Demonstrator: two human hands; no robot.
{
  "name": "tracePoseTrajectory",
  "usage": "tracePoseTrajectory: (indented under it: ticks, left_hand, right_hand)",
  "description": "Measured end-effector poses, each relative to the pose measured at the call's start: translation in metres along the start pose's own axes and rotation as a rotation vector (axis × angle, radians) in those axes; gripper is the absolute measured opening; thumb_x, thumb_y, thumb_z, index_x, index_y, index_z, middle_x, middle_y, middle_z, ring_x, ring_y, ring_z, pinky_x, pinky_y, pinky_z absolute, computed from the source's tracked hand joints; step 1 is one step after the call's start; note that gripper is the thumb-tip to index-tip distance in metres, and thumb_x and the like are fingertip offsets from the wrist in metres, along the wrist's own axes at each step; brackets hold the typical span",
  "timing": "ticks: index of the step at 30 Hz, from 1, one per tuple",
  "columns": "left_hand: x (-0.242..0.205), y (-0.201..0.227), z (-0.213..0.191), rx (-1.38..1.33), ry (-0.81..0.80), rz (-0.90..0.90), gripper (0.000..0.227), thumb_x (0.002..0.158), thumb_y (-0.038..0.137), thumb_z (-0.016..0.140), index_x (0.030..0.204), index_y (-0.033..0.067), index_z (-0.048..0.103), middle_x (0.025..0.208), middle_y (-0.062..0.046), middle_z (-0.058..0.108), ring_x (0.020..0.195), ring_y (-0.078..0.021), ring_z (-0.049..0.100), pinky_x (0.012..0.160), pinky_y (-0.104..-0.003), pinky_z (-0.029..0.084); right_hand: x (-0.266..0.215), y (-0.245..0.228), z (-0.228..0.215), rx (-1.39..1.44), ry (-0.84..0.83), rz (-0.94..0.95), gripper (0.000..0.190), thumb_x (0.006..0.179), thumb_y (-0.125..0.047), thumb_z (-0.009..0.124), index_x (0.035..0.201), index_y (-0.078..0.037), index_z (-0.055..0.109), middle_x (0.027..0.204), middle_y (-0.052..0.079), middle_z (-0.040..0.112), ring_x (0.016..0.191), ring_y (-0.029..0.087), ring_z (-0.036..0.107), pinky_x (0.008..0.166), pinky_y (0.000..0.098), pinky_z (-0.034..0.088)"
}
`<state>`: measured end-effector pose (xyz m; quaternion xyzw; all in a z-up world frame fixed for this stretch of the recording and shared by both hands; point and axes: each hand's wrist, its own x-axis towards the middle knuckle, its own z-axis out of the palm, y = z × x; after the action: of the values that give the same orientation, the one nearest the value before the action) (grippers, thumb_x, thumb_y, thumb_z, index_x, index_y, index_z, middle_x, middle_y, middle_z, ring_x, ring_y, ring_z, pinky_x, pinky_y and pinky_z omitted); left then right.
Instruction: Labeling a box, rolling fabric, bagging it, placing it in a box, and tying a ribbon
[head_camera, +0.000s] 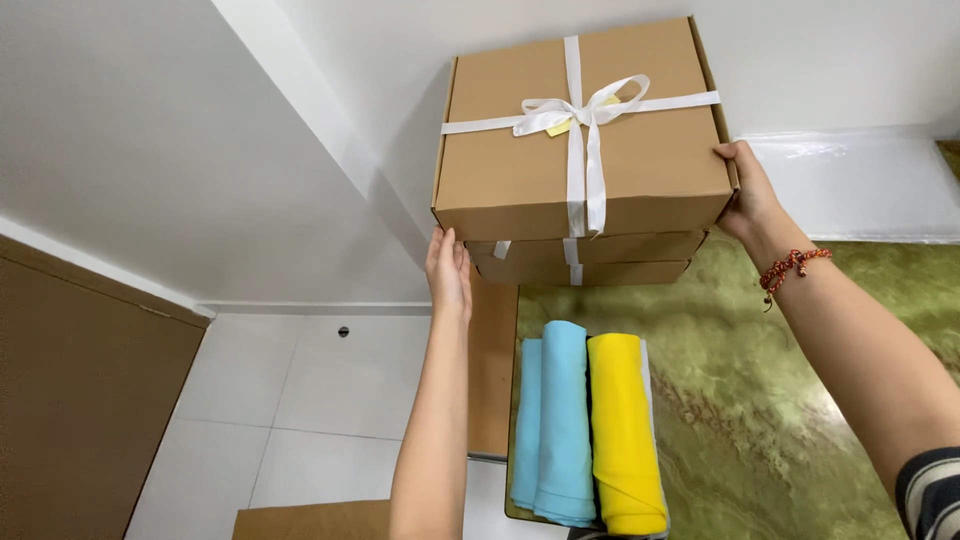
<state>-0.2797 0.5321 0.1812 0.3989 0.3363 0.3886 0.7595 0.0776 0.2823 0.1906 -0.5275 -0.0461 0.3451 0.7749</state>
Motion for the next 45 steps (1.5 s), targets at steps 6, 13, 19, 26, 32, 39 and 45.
tracePoseTrajectory:
  ticks: [6, 13, 19, 26, 32, 39, 45]
  left_hand:
    - [0.003, -0.004, 0.016, 0.069, -0.043, -0.026, 0.085, 0.111, 0.034, 0.059, 0.172, 0.0020, 0.009, 0.177, -0.027, -0.002, 0.163, -0.0454, 0.004, 0.133, -0.050, 0.014]
    - [0.025, -0.040, 0.010, 0.438, -0.019, -0.075, 0.087, 0.112, 0.034, 0.059, 0.174, 0.0124, 0.003, 0.179, -0.021, -0.004, 0.164, -0.0365, 0.000, 0.133, -0.052, 0.011]
    - [0.019, -0.091, 0.010, 0.731, -0.016, 0.029, 0.096, 0.106, 0.027, 0.064, 0.173, 0.0059, -0.002, 0.177, -0.025, -0.012, 0.162, -0.0391, -0.022, 0.131, -0.058, -0.003]
    - [-0.102, -0.124, 0.086, 0.784, -0.211, 0.297, 0.075, 0.103, 0.002, 0.055, 0.169, 0.0026, 0.019, 0.178, -0.027, -0.003, 0.161, -0.0519, -0.008, 0.129, -0.066, 0.004]
    - [-0.183, -0.216, 0.125, 1.075, -0.590, 0.425, 0.043, 0.104, 0.007, 0.055, 0.146, 0.0030, 0.060, 0.168, -0.018, 0.038, 0.157, -0.0401, 0.031, 0.129, -0.051, 0.029]
    - [-0.265, -0.307, 0.113, 1.706, -0.929, -0.039, 0.085, 0.112, 0.039, 0.053, 0.174, 0.0108, 0.004, 0.180, -0.014, -0.015, 0.165, -0.0356, -0.016, 0.131, -0.063, -0.005]
    - [-0.294, -0.340, 0.132, 1.915, -0.712, -0.165, 0.086, 0.109, 0.069, 0.020, 0.174, 0.0191, -0.008, 0.178, -0.005, -0.026, 0.163, -0.0337, -0.026, 0.127, -0.066, -0.014]
  right_hand:
    - [0.036, 0.016, -0.030, -0.026, 0.029, 0.005, 0.068, 0.088, -0.049, 0.080, 0.144, -0.015, 0.063, 0.144, 0.013, 0.062, 0.130, 0.028, 0.067, 0.110, 0.0443, 0.054]
    - [0.045, 0.027, -0.042, -0.095, 0.027, -0.066, 0.075, 0.101, -0.052, 0.076, 0.156, -0.010, 0.050, 0.158, 0.020, 0.050, 0.147, 0.036, 0.052, 0.121, 0.0527, 0.042]
    - [-0.025, 0.026, -0.031, -0.276, 0.191, -0.172, 0.065, 0.107, -0.063, 0.054, 0.151, -0.015, 0.059, 0.160, 0.006, 0.053, 0.159, 0.032, 0.032, 0.131, 0.0519, 0.016]
    - [-0.122, 0.145, -0.227, -1.177, 0.236, -0.062, 0.060, 0.102, -0.055, 0.065, 0.153, -0.024, 0.062, 0.167, 0.014, 0.047, 0.156, 0.044, 0.032, 0.127, 0.0589, 0.026]
    - [-0.174, 0.156, -0.308, -1.530, 0.132, -0.063, 0.068, 0.093, -0.045, 0.069, 0.159, -0.042, 0.051, 0.179, -0.005, 0.029, 0.165, 0.031, 0.022, 0.130, 0.0603, 0.022]
    - [-0.203, 0.110, -0.379, -1.517, 0.082, 0.035, 0.088, 0.082, -0.051, 0.077, 0.163, -0.046, 0.042, 0.181, -0.008, 0.018, 0.166, 0.025, 0.013, 0.133, 0.0569, 0.012]
    - [-0.270, 0.073, -0.417, -1.586, 0.066, 0.112, 0.101, 0.084, -0.075, 0.067, 0.170, -0.045, 0.024, 0.183, -0.006, 0.003, 0.167, 0.020, 0.001, 0.134, 0.0520, 0.001]
